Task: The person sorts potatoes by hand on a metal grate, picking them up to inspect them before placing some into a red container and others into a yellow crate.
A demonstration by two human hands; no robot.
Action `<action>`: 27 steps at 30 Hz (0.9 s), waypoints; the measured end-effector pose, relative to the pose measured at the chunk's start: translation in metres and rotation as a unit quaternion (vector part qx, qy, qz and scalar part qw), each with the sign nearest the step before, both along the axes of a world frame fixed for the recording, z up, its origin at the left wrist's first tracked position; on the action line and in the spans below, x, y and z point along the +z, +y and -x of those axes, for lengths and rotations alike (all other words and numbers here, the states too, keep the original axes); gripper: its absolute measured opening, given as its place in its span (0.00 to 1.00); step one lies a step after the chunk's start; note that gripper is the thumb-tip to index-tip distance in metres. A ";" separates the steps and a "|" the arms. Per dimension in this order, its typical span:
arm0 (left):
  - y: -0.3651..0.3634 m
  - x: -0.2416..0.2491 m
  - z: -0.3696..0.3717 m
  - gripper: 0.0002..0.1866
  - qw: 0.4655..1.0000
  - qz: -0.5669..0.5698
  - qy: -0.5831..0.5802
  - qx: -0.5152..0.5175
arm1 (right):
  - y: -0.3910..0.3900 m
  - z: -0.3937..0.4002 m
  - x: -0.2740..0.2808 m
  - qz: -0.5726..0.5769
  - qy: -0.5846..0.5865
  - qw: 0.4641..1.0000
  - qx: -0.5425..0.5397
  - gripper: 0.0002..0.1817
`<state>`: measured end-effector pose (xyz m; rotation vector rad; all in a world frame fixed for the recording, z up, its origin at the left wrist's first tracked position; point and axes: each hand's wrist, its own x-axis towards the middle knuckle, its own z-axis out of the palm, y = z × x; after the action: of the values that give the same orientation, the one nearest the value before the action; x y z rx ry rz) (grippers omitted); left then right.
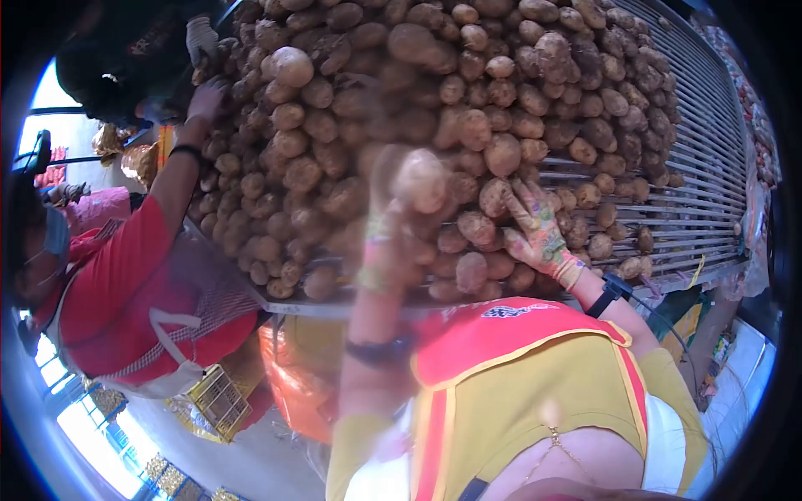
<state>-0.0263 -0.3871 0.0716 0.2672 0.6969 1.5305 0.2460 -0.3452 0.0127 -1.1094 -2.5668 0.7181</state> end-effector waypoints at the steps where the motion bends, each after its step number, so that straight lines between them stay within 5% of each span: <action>1: -0.006 0.007 -0.005 0.43 0.995 0.014 -0.097 0.015 | -0.001 0.001 -0.002 -0.003 0.002 1.000 -0.004 0.38; 3: -0.013 -0.001 -0.005 0.44 0.953 0.021 -0.302 -0.016 | -0.002 0.001 -0.006 -0.009 0.003 1.000 -0.010 0.37; 6: -0.027 0.012 -0.011 0.47 0.898 -0.061 -0.433 -0.051 | -0.005 -0.001 -0.010 -0.015 0.004 1.000 -0.017 0.37; 8: -0.038 0.006 -0.014 0.46 0.896 -0.102 -0.414 -0.120 | -0.006 0.000 -0.011 -0.015 0.008 1.000 -0.023 0.37; 11: -0.053 0.023 -0.022 0.45 0.940 -0.078 -0.318 -0.094 | -0.008 0.008 -0.010 -0.048 0.043 0.996 -0.064 0.37; 13: -0.062 0.024 -0.031 0.41 0.982 -0.004 -0.185 -0.024 | -0.020 0.041 0.028 -0.204 0.092 0.973 -0.062 0.30; 15: -0.068 0.004 -0.044 0.37 0.994 0.104 -0.006 0.045 | -0.032 0.067 0.052 -0.206 0.190 0.958 0.056 0.26; 18: -0.073 0.000 -0.068 0.29 0.953 -0.012 0.296 0.067 | -0.038 0.091 0.074 -0.156 0.180 0.934 0.268 0.21; 20: -0.091 -0.016 -0.077 0.31 0.964 0.006 0.259 0.051 | -0.030 0.084 0.056 -0.004 0.142 0.965 0.219 0.18; 22: -0.100 0.006 -0.066 0.32 0.996 0.074 0.052 0.005 | -0.014 0.062 0.023 0.192 0.127 0.966 0.120 0.17; 23: -0.103 0.016 -0.064 0.33 0.993 0.111 -0.026 0.008 | -0.009 0.058 0.029 0.199 0.147 0.965 0.089 0.16; 24: -0.102 0.025 -0.064 0.33 0.987 0.147 -0.050 0.049 | -0.011 0.054 0.036 -0.014 0.201 0.976 0.077 0.19; 27: -0.110 0.016 -0.077 0.32 0.984 0.138 -0.082 0.078 | -0.040 0.072 0.086 -0.224 0.251 0.921 0.195 0.23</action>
<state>0.0511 -0.4967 0.0875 -0.1231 0.8029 1.5616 0.1740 -0.3854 0.0986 -0.2264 -2.3293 0.3836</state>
